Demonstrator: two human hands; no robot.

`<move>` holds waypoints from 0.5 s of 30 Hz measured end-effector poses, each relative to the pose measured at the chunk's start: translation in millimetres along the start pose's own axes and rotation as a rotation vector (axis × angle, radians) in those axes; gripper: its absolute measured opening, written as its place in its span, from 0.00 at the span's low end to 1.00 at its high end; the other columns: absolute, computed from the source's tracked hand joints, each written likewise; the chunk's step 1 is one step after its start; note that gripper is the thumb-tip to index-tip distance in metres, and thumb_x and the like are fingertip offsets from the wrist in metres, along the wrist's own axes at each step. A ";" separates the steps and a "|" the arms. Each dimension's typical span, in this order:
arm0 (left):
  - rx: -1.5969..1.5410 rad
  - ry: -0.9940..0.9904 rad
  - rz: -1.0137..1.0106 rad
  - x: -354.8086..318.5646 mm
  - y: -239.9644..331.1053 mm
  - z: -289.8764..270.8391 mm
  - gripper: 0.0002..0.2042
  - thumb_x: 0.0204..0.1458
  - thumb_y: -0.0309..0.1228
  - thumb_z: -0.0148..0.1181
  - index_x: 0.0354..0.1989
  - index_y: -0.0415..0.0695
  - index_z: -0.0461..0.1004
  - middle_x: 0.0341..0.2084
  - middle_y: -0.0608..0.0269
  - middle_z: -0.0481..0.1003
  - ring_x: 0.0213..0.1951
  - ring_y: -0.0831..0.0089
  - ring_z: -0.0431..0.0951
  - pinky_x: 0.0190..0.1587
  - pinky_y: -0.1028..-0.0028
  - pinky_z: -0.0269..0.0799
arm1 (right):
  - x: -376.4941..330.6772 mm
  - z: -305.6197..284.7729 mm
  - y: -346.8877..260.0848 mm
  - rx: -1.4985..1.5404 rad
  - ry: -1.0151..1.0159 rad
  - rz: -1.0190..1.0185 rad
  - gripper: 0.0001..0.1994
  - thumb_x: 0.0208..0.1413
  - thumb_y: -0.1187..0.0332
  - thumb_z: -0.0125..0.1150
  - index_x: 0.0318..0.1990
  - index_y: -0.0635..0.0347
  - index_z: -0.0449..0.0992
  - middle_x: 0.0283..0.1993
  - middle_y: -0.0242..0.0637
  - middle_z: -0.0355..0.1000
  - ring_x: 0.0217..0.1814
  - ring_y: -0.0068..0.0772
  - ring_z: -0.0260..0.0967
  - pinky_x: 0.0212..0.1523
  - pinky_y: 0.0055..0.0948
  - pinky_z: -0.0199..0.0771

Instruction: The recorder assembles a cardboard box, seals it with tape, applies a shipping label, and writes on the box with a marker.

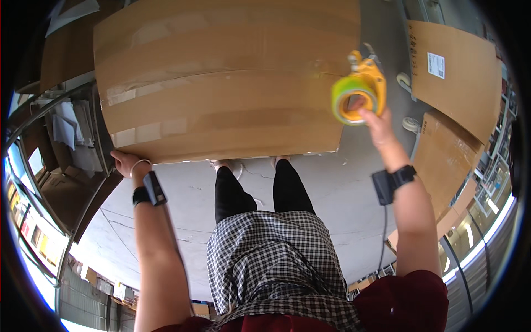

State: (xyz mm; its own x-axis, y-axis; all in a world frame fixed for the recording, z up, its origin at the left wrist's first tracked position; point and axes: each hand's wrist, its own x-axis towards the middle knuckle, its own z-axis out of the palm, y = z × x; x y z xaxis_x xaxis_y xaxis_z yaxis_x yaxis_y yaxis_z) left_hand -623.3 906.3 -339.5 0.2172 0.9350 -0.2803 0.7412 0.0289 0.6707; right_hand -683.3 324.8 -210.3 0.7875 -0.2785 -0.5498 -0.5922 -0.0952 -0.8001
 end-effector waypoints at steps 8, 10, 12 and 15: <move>-0.442 -0.318 -0.195 -144.2 -17.9 -10.8 0.41 0.58 0.62 0.44 0.66 0.35 0.57 0.65 0.54 0.60 0.62 0.61 0.64 0.63 0.66 0.60 | 5.5 97.7 18.7 -0.047 0.046 -0.297 0.11 0.42 0.74 0.50 0.37 0.62 0.69 0.28 0.31 0.68 0.30 0.24 0.64 0.35 0.23 0.68; -0.473 -0.353 -0.377 -226.8 -32.8 -2.1 0.40 0.59 0.59 0.45 0.65 0.33 0.56 0.64 0.52 0.61 0.60 0.60 0.65 0.62 0.65 0.61 | 3.6 101.1 18.0 -0.113 0.049 -0.294 0.12 0.42 0.74 0.51 0.38 0.62 0.69 0.29 0.32 0.68 0.30 0.24 0.64 0.36 0.23 0.67; -0.454 -0.421 -0.473 -307.4 -65.5 11.0 0.36 0.58 0.59 0.47 0.61 0.36 0.63 0.58 0.53 0.67 0.56 0.62 0.68 0.61 0.66 0.62 | -0.3 105.6 17.6 -0.121 0.056 -0.293 0.13 0.42 0.74 0.51 0.39 0.62 0.69 0.29 0.31 0.68 0.31 0.23 0.64 0.37 0.23 0.67; -0.302 -0.730 -0.240 -413.7 -109.5 17.8 0.25 0.56 0.43 0.61 0.55 0.36 0.68 0.53 0.53 0.71 0.53 0.65 0.70 0.57 0.67 0.65 | 0.8 127.7 9.0 -0.123 0.029 -0.286 0.14 0.42 0.74 0.51 0.41 0.62 0.69 0.31 0.31 0.68 0.33 0.22 0.64 0.38 0.22 0.67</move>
State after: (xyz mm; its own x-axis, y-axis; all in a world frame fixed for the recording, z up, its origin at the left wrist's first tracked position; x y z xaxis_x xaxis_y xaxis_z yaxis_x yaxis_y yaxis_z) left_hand -783.0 510.1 -309.2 0.5096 0.4296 -0.7455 0.6401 0.3897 0.6621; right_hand -666.2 445.7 -248.5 0.9211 -0.2506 -0.2979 -0.3647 -0.2882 -0.8854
